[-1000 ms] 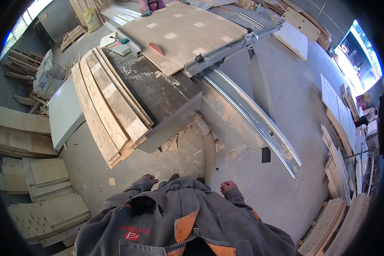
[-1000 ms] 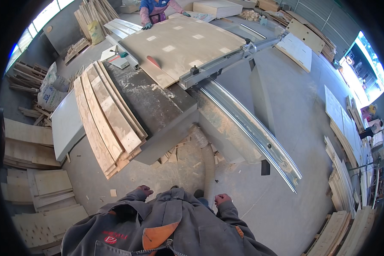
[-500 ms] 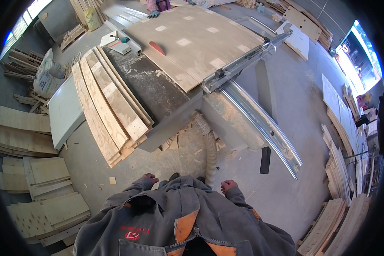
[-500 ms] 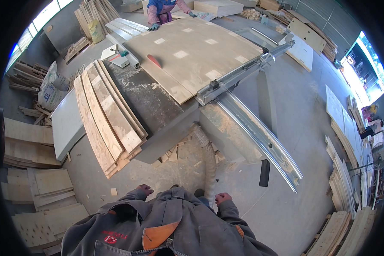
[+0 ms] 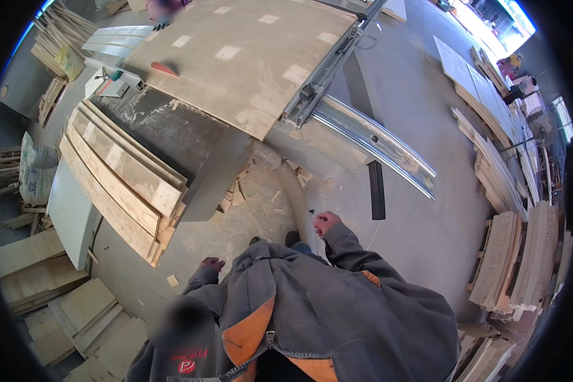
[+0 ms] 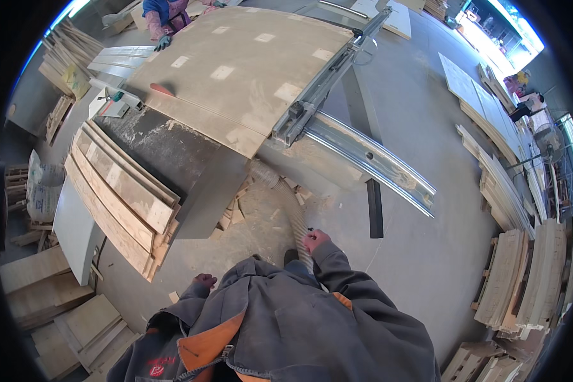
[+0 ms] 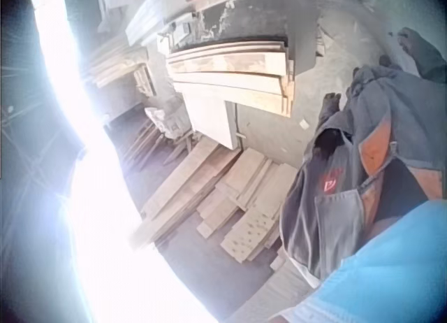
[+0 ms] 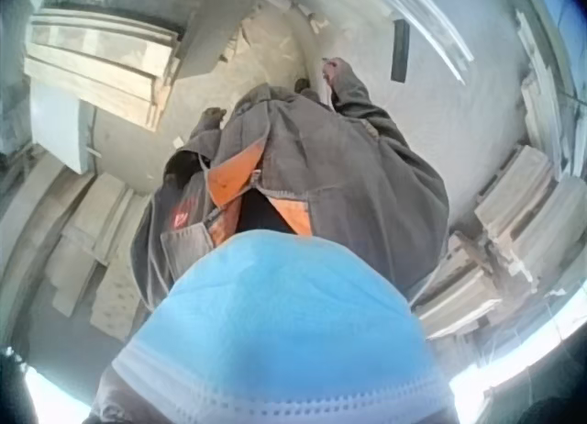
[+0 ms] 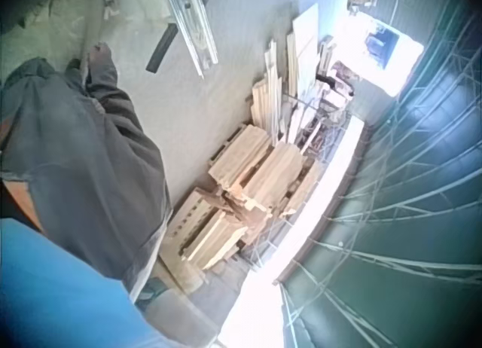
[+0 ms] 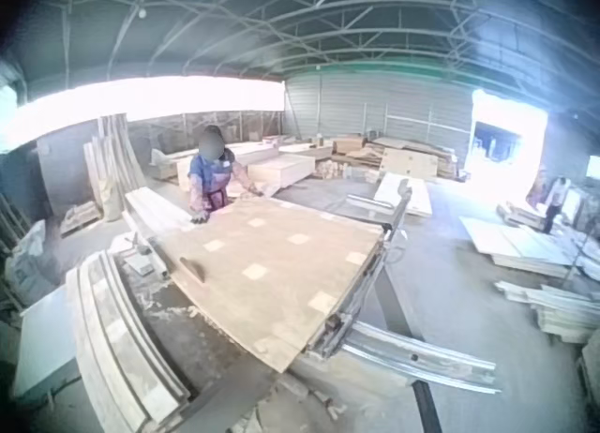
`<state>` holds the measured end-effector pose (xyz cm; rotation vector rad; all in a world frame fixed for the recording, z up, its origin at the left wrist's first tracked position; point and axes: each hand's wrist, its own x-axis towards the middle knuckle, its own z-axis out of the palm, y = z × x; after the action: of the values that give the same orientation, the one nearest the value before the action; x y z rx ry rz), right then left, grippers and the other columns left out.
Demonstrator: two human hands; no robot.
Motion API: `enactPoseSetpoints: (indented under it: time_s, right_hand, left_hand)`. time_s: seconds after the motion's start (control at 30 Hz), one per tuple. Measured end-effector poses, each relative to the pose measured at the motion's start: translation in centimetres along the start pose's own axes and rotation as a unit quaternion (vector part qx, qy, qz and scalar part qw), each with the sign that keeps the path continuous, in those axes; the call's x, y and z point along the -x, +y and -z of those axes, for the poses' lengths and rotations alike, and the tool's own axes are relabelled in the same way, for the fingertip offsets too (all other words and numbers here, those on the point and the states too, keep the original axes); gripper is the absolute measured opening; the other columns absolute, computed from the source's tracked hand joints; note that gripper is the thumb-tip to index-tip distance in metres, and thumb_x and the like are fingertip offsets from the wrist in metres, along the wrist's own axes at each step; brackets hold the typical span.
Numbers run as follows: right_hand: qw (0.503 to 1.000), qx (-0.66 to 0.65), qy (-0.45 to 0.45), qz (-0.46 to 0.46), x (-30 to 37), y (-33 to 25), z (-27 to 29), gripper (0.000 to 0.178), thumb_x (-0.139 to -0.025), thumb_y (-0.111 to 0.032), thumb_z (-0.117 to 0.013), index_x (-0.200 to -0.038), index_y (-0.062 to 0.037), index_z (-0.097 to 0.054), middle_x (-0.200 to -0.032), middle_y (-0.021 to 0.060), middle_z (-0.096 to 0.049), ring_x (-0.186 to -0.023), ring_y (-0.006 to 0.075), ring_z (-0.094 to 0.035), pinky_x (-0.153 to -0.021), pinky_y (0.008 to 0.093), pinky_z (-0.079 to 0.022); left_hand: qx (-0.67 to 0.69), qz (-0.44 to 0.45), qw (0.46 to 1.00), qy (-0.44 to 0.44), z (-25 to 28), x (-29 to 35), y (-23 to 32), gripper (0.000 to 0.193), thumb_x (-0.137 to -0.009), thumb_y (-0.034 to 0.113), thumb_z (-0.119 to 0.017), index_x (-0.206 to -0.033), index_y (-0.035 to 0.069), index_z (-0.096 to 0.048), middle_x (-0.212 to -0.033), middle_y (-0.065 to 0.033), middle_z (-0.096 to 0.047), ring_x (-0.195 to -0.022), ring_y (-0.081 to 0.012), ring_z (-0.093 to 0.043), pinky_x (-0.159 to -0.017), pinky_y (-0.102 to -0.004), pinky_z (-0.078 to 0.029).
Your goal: The person repeatedly picks up wooden planks from a stack, moves them toward a table saw, and places them back down. The person does not operate the saw or cut the wood during the clip.
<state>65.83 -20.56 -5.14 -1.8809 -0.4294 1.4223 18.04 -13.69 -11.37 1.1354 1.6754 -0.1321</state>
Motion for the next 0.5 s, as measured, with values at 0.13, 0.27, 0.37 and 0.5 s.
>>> enactPoseSetpoints:
  time_s: [0.13,0.27,0.37,0.5]
  right_hand:
    - [0.998,-0.058,0.02,0.018,-1.3,-2.5,0.0,0.026,-0.08,-0.019,-0.065,-0.099,-0.004,-0.054,-0.077,0.0063,-0.061,-0.059,0.0136,-0.059,-0.049,0.0268,-0.048]
    - [0.992,-0.125,0.03,-0.008,-4.5,-5.4,0.7,0.032,-0.082,-0.023,-0.065,-0.105,-0.0063,-0.051,-0.086,0.0065,-0.06,-0.068,0.0164,-0.06,-0.053,0.0295,-0.049]
    - [0.98,-0.196,-0.014,0.02,-7.4,-7.3,1.6,0.034,-0.085,-0.03,-0.06,-0.109,-0.0083,-0.05,-0.092,0.007,-0.058,-0.076,0.0195,-0.059,-0.059,0.0343,-0.05]
    - [0.973,-0.227,-0.009,0.031,-8.8,-10.1,2.4,0.042,-0.084,-0.04,-0.06,-0.11,-0.0084,-0.05,-0.093,0.007,-0.058,-0.077,0.0216,-0.059,-0.059,0.0349,-0.05]
  left_hand:
    - [0.011,-0.002,1.0,0.007,0.2,0.2,-0.6,0.058,-0.071,0.031,-0.074,-0.11,-0.007,-0.055,-0.082,-0.0147,-0.067,-0.07,-0.0183,-0.065,-0.066,-0.0315,-0.052]
    - [0.027,0.0,1.0,0.011,-0.1,-0.3,-1.5,0.056,-0.072,0.03,-0.074,-0.111,-0.006,-0.056,-0.081,-0.0143,-0.067,-0.069,-0.0176,-0.065,-0.066,-0.031,-0.052]
    - [0.001,0.028,0.999,0.025,-0.6,-0.5,-1.7,0.057,-0.071,0.032,-0.074,-0.111,-0.005,-0.056,-0.082,-0.0139,-0.067,-0.068,-0.0178,-0.065,-0.067,-0.0312,-0.052]
    - [0.014,0.017,1.0,0.019,-1.0,0.7,-1.2,0.053,-0.072,0.029,-0.072,-0.109,-0.005,-0.056,-0.085,-0.0129,-0.067,-0.071,-0.0173,-0.066,-0.065,-0.0316,-0.052]
